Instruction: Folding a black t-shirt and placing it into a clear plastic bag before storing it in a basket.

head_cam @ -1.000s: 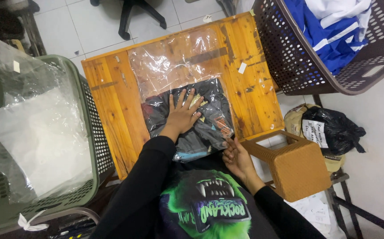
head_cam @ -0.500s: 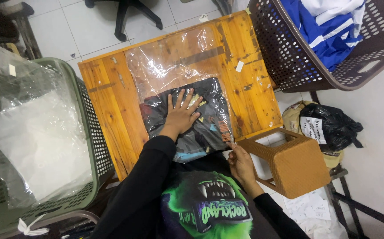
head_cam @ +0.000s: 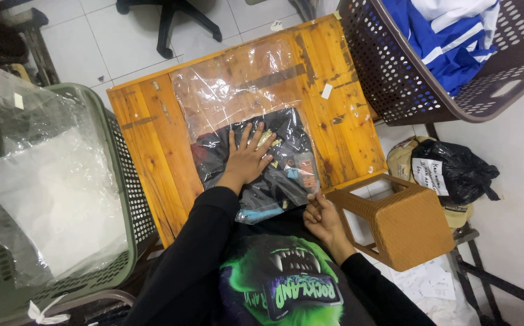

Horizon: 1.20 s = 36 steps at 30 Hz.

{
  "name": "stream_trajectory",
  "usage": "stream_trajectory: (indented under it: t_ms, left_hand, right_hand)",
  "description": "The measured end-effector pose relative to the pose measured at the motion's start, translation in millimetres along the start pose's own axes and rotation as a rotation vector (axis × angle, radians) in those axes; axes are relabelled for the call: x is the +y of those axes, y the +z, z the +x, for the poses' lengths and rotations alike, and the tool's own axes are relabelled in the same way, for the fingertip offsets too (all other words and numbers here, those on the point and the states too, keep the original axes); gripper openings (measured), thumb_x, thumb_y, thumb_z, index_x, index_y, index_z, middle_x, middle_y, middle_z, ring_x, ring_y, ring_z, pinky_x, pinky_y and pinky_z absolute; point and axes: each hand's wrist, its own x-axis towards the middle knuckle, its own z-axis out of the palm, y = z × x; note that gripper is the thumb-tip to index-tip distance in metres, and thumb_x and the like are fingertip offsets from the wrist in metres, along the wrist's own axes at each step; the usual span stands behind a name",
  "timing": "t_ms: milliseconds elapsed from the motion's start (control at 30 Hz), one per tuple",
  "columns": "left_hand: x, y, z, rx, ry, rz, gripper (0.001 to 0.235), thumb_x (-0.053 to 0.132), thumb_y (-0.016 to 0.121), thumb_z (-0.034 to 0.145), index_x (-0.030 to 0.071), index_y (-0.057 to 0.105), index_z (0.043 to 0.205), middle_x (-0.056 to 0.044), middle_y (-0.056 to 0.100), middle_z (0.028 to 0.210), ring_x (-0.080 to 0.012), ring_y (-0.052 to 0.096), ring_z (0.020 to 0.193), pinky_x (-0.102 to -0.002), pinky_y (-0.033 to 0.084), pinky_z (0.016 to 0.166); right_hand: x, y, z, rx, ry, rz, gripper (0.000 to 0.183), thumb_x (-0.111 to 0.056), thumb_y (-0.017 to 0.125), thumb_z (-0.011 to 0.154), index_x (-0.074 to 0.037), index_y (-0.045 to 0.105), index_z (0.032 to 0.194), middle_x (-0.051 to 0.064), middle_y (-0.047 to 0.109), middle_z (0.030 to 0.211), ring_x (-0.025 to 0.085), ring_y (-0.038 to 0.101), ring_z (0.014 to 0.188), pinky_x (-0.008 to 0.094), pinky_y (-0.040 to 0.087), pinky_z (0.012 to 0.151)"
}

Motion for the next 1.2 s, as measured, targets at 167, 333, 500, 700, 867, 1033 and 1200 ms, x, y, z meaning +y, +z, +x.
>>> stream_trajectory:
  t_ms: [167,333,500,700,867,1033,1200]
  left_hand:
    - [0,-2,1,-0.028,-0.011,-0.008,0.048,0.049,0.016,0.089,0.04,0.007,0.136,0.005,-0.007,0.146,-0.0239,-0.01,0.133,-0.055,-0.011,0.101]
    - [1,-5,0,-0.042,-0.015,-0.008,0.049,0.049,0.019,0.089,0.04,0.008,0.136,0.005,-0.007,0.146,-0.0241,-0.009,0.133,-0.055,-0.01,0.102]
    - [-1,1,-3,-0.005,0.016,0.006,0.049,0.049,0.018,0.089,0.039,0.009,0.136,0.003,-0.006,0.146,-0.0255,-0.008,0.133,-0.056,-0.008,0.102]
    - [-4,-5,-7,0.061,0.065,-0.024,0.056,0.056,0.02,0.086,0.037,0.008,0.137,-0.001,-0.004,0.146,-0.0277,-0.005,0.133,-0.057,-0.006,0.102]
    - [0,-18,-46,0.38,0.219,-0.139,0.067,0.064,0.033,0.078,0.031,0.023,0.135,-0.015,0.01,0.144,-0.0343,0.011,0.131,-0.059,0.002,0.101]
    - [-5,10,-129,0.513,0.302,-0.009,0.075,0.059,0.059,0.061,0.013,0.046,0.119,-0.015,0.041,0.122,-0.0303,0.039,0.111,-0.051,0.025,0.095]
    - [-10,30,-181,0.474,-0.105,-0.179,0.096,0.047,0.072,0.055,0.007,0.03,0.131,-0.023,0.023,0.131,-0.0379,0.031,0.112,-0.05,0.027,0.091]
  right_hand:
    - [-5,-1,-9,0.039,-0.061,-0.082,0.012,-0.024,0.056,0.083,-0.014,0.054,0.077,-0.003,0.061,0.073,0.002,0.029,0.034,0.013,0.021,0.034]
    - [-2,-23,-16,0.228,-0.211,-0.193,0.008,-0.02,0.056,0.083,-0.014,0.059,0.086,0.003,0.065,0.091,0.006,0.053,0.056,0.015,0.032,0.045]
    - [0,-38,-13,0.342,-0.201,-0.132,0.023,-0.038,0.053,0.08,-0.016,0.053,0.074,0.002,0.064,0.08,0.011,0.053,0.056,0.02,0.035,0.046]
    - [-16,-7,-3,0.347,-0.301,-0.561,0.039,-0.048,0.055,0.078,-0.01,0.052,0.087,0.007,0.056,0.083,0.017,0.053,0.062,0.023,0.034,0.049]
    - [-32,19,-30,0.344,-0.399,-0.867,0.024,-0.019,0.063,0.081,-0.001,0.06,0.096,0.012,0.062,0.078,0.017,0.059,0.06,0.019,0.041,0.047]
    - [-38,3,-27,0.304,-0.228,-0.896,0.02,-0.017,0.057,0.083,-0.003,0.06,0.096,0.008,0.064,0.074,0.014,0.061,0.06,0.018,0.044,0.051]
    - [-63,2,-16,0.132,-0.339,-1.489,0.045,-0.016,0.06,0.08,-0.008,0.045,0.122,0.016,0.065,0.075,0.026,0.063,0.07,0.03,0.045,0.059]
